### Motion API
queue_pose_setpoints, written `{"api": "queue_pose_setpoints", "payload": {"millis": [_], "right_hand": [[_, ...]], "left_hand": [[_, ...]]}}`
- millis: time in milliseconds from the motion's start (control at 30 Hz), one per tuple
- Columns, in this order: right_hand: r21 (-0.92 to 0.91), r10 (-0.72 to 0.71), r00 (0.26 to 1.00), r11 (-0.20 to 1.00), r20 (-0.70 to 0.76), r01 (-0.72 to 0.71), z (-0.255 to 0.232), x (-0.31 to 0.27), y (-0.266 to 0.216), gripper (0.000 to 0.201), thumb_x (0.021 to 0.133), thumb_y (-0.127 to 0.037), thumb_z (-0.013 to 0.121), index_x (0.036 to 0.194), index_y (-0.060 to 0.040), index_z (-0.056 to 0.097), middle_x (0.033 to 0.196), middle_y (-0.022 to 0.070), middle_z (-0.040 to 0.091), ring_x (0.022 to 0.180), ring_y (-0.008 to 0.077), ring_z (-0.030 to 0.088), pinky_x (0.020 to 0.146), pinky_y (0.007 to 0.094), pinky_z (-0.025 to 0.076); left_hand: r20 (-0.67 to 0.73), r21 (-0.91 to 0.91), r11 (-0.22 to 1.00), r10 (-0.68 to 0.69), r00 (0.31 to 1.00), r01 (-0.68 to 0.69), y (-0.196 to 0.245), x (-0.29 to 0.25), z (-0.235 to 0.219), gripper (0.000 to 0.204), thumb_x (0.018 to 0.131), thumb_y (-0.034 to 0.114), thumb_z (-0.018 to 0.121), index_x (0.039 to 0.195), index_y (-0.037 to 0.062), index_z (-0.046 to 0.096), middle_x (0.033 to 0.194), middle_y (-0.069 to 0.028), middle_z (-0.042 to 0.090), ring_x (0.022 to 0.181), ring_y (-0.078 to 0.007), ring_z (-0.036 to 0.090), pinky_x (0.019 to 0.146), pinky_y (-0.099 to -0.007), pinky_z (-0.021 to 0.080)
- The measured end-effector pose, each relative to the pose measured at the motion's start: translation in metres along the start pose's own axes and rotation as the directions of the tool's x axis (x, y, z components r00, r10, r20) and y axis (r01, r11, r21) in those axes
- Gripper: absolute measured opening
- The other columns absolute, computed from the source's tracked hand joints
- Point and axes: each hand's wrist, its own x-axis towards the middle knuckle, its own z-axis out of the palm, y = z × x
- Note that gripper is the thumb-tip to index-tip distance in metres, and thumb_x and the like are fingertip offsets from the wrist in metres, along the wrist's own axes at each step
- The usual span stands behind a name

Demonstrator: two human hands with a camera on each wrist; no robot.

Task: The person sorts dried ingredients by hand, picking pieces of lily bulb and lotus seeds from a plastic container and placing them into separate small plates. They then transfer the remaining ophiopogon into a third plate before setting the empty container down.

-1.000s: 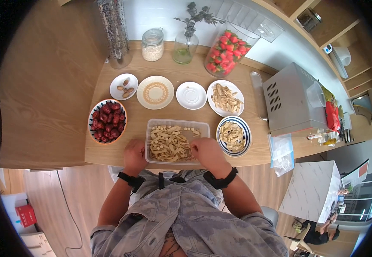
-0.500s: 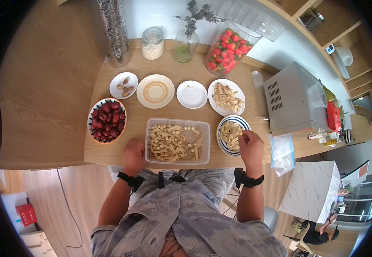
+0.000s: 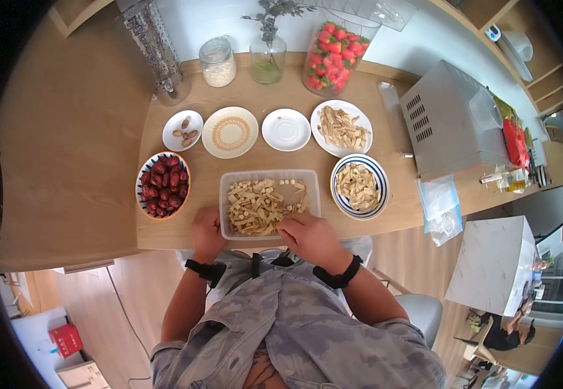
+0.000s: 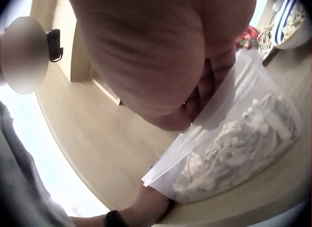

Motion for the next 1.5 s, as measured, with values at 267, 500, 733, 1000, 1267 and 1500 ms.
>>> {"api": "queue_pose_setpoints", "payload": {"millis": [267,500,733,1000,1267,1500], "right_hand": [[-0.155,-0.108,0.989,0.984,-0.101,0.091,0.025,-0.006,0.013,0.005,0.087,-0.014,0.072,0.088,-0.0101,0.069,0.081,0.0053,0.065,0.07,0.0272,0.067,0.059,0.0408,0.054],[-0.215,-0.078,0.993,0.975,-0.093,0.057,0.026,-0.006,0.011,0.006,0.085,-0.016,0.07,0.084,-0.0117,0.066,0.079,0.0034,0.062,0.069,0.0262,0.066,0.058,0.0405,0.053],[-0.208,-0.056,0.994,0.977,-0.09,0.036,0.025,-0.007,0.009,0.008,0.085,-0.018,0.069,0.082,-0.0121,0.064,0.078,0.0041,0.062,0.071,0.0267,0.066,0.06,0.0417,0.053],[-0.218,-0.04,0.997,0.976,-0.072,0.023,0.025,-0.006,0.01,0.011,0.086,-0.019,0.068,0.08,-0.0111,0.063,0.077,0.0048,0.062,0.071,0.0269,0.066,0.059,0.0422,0.053],[-0.211,-0.031,0.996,0.977,-0.083,0.013,0.025,-0.006,0.01,0.011,0.086,-0.019,0.068,0.081,-0.0109,0.064,0.078,0.0054,0.063,0.073,0.0271,0.067,0.06,0.0423,0.053],[-0.093,0.064,0.997,0.993,-0.041,-0.068,0.021,-0.004,0.007,0.01,0.087,-0.019,0.068,0.088,-0.0094,0.067,0.084,0.0065,0.067,0.078,0.0301,0.069,0.064,0.0442,0.055]], "left_hand": [[-0.018,-0.418,0.812,-0.456,0.89,0.408,0.01,0.018,-0.016,0.021,0.089,0.007,0.073,0.077,0.0056,0.054,0.071,-0.003,0.051,0.07,-0.0098,0.049,0.061,-0.0293,0.043],[0.158,0.014,0.958,0.281,0.947,-0.287,0.082,0.059,-0.039,0.014,0.082,0.008,0.078,0.095,0.0086,0.071,0.093,-0.0055,0.065,0.094,-0.0271,0.062,0.086,-0.0408,0.051],[0.466,0.105,0.909,0.313,0.827,-0.403,0.101,0.066,-0.025,0.027,0.072,0.008,0.076,0.1,0.0103,0.075,0.1,-0.0026,0.064,0.109,-0.027,0.057,0.095,-0.0429,0.047],[0.535,0.169,0.909,0.239,0.81,-0.38,0.103,0.07,-0.02,0.014,0.072,0.008,0.074,0.084,0.012,0.075,0.094,-0.0005,0.063,0.106,-0.0254,0.057,0.092,-0.0414,0.046],[0.491,0.125,0.938,0.226,0.841,-0.324,0.101,0.068,-0.02,0.007,0.081,0.015,0.075,0.087,0.0118,0.074,0.092,-0.0006,0.07,0.104,-0.0262,0.059,0.093,-0.043,0.047],[0.38,-0.177,0.981,-0.011,0.925,0.084,0.106,0.061,-0.019,0.01,0.093,0.015,0.076,0.096,0.0053,0.073,0.084,-0.0064,0.072,0.078,-0.0189,0.066,0.073,-0.0341,0.052]]}}
